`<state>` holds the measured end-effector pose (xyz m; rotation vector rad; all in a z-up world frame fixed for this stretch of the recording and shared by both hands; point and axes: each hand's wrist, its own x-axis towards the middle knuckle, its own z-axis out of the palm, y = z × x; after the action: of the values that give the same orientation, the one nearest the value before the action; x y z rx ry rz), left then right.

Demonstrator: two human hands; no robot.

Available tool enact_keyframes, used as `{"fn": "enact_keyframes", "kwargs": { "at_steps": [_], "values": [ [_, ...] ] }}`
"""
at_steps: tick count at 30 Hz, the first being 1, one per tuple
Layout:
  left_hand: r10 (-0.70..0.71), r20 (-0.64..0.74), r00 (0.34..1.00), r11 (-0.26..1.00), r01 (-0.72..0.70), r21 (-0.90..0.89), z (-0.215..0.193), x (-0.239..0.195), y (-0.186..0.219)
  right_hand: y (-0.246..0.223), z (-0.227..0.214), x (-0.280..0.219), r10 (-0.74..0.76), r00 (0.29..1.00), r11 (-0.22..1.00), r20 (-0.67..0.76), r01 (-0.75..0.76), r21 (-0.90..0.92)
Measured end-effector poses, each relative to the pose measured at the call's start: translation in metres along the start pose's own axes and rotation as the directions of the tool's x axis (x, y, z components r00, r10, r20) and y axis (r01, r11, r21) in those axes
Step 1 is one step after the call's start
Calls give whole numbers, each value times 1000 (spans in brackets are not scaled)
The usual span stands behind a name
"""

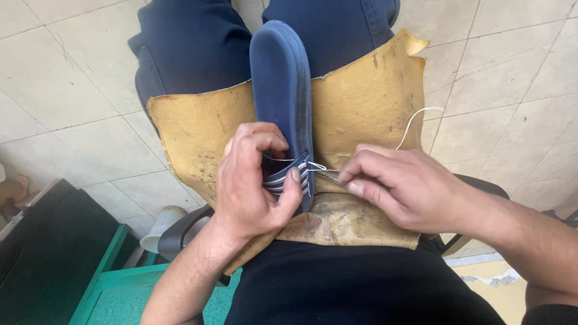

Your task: The person sews a blue slipper using a needle and white thread. They repeatedly insert the needle through the slipper's upper and pull the thread to secure the stitching.

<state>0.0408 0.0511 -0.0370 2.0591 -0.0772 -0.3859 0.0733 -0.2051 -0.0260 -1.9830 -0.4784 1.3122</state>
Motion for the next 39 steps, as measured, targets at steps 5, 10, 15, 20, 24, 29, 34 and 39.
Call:
{"fn": "enact_keyframes", "kwargs": {
  "at_steps": [5,10,15,20,24,29,34,39],
  "values": [
    [-114,78,990,993,115,-16,-5,5,1,-11,3,10,-77,962,989,-263,108,106],
    [-21,106,994,1000,19,15,-4,4,0,-36,-7,38,238,956,962,-171,-208,175],
    [-11,134,991,1000,10,7,-8,4,-6,-39,-13,52,309,947,939,-86,-289,187],
    [106,213,971,990,-82,-118,-11,6,-16,-39,-12,56,332,940,936,-73,-319,151],
    [124,200,972,985,-97,-142,-11,5,-20,-31,-1,53,187,969,981,-164,-176,80],
    [120,210,970,982,-84,-172,-14,5,-27,-24,-19,51,166,986,973,1,-164,166],
    [150,234,961,980,-114,-161,-17,5,-30,-21,-19,40,95,987,982,-127,-72,177],
    [119,249,961,991,-99,-91,-20,6,-23,-24,-14,41,89,988,987,-123,-70,147]
  ]
}}
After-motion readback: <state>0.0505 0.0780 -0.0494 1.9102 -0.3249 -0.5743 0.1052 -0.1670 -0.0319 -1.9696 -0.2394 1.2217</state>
